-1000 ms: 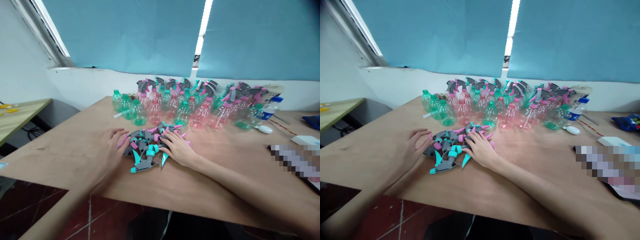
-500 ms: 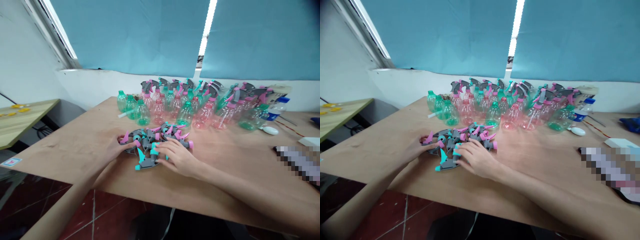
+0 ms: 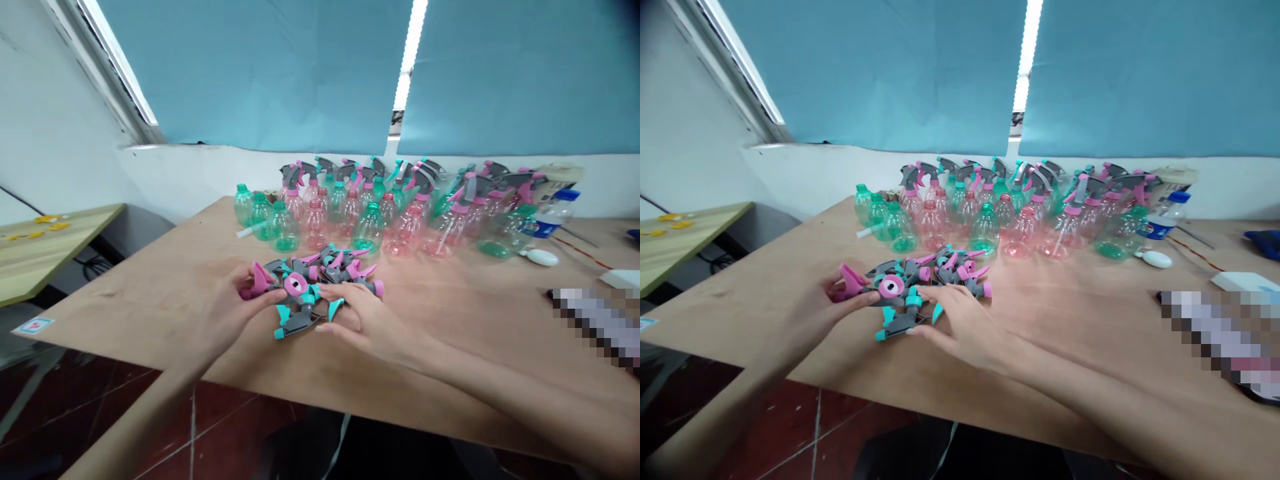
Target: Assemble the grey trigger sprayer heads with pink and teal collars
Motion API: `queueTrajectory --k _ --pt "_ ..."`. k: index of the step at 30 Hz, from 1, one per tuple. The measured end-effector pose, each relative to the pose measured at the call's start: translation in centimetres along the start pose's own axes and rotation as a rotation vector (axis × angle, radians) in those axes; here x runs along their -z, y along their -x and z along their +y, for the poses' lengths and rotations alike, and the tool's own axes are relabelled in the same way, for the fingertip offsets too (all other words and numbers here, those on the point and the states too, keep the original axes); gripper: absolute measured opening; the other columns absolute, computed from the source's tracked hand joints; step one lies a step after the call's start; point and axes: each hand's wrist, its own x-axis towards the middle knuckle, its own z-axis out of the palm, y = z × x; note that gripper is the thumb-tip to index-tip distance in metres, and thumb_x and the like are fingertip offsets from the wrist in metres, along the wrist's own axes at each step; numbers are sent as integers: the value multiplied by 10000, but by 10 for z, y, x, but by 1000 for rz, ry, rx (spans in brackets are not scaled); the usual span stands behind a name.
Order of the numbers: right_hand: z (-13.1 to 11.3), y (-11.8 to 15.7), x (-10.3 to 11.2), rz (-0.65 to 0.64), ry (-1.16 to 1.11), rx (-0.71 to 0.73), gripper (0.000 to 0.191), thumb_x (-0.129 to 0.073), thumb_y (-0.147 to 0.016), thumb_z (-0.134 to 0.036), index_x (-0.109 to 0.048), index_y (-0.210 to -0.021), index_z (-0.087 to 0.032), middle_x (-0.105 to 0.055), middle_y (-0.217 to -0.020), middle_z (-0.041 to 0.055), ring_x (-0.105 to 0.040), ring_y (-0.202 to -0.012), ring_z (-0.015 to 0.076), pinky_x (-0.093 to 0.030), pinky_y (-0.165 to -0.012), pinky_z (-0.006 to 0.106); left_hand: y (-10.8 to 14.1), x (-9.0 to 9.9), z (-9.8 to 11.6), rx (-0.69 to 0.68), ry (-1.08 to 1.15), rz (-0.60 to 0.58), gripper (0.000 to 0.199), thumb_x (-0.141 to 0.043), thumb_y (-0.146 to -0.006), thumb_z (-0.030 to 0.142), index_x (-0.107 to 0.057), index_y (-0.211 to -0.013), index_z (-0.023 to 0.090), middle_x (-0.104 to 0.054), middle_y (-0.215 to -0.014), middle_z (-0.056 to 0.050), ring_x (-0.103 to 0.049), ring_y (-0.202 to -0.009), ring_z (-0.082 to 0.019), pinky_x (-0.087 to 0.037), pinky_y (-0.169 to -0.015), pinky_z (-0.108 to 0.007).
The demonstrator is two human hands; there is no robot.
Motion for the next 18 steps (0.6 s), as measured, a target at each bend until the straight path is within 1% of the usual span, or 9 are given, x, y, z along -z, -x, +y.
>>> queueTrajectory --k 2,4,7,10,12,14,16,17,18 --pt "-3 3 13 25 -93 -50 665 -635 -818 -430 -319 -1374 -249 -584 -1237 76 -551 -1130 223 -458 -956 425 5 -20 5 -100 -4 12 251 -721 -689 366 -539 -740 201 -586 -727 9 -599 -721 -189 -496 -652 -308" --pt "-5 7 26 35 -123 -76 721 -671 -787 -427 -303 -1381 -247 -584 -1221 76 -563 -1106 219 -477 -932 405 9 -40 11 -214 -62 -15 214 -713 -713 321 -541 -747 199 -580 -791 4 -587 -772 -184 -475 -693 -305" --pt "-5 16 47 34 -96 -154 538 -636 -821 -404 -432 -1292 -243 -620 -1134 61 -623 -948 193 -532 -809 351 13 -69 23 -375 -149 -68 118 -653 -771 218 -538 -755 195 -579 -814 3 -574 -778 -164 -453 -716 -289" --pt "3 32 66 -37 -54 -207 353 -580 -865 -396 -536 -1181 -245 -664 -1012 35 -642 -749 159 -547 -657 300 15 -94 37 -446 -197 -142 107 -582 -792 123 -528 -731 191 -589 -807 0 -576 -772 -155 -448 -712 -274" --pt "14 46 78 -100 -12 -209 309 -557 -883 -378 -554 -1160 -240 -677 -985 31 -653 -744 157 -548 -659 290 15 -107 44 -472 -192 -231 97 -573 -797 109 -547 -757 194 -616 -849 -5 -593 -808 -157 -455 -718 -266" --pt "28 63 89 -132 39 -202 295 -538 -901 -341 -544 -1176 -236 -676 -1022 38 -667 -809 165 -553 -696 289 16 -117 48 -494 -192 -363 64 -619 -799 166 -583 -836 204 -645 -956 -11 -607 -896 -173 -462 -771 -279" --pt "42 79 99 -138 144 -159 282 -507 -921 -280 -528 -1198 -228 -668 -1077 55 -662 -901 183 -551 -750 311 17 -126 51 -520 -191 -503 208 -694 -774 293 -601 -946 221 -645 -1071 -14 -601 -980 -195 -459 -845 -306" --pt "49 86 103 -133 212 -124 265 -488 -930 -255 -535 -1189 -224 -669 -1079 61 -657 -926 190 -549 -765 323 17 -130 51 -535 -184 -565 276 -704 -767 349 -600 -992 228 -641 -1102 -14 -597 -1002 -199 -455 -871 -316" --pt "55 92 106 -116 283 -84 257 -464 -939 -233 -539 -1185 -219 -672 -1074 68 -655 -940 195 -551 -770 332 16 -135 51 -551 -170 -603 285 -682 -788 378 -596 -1017 231 -645 -1098 -12 -599 -999 -194 -454 -880 -317"
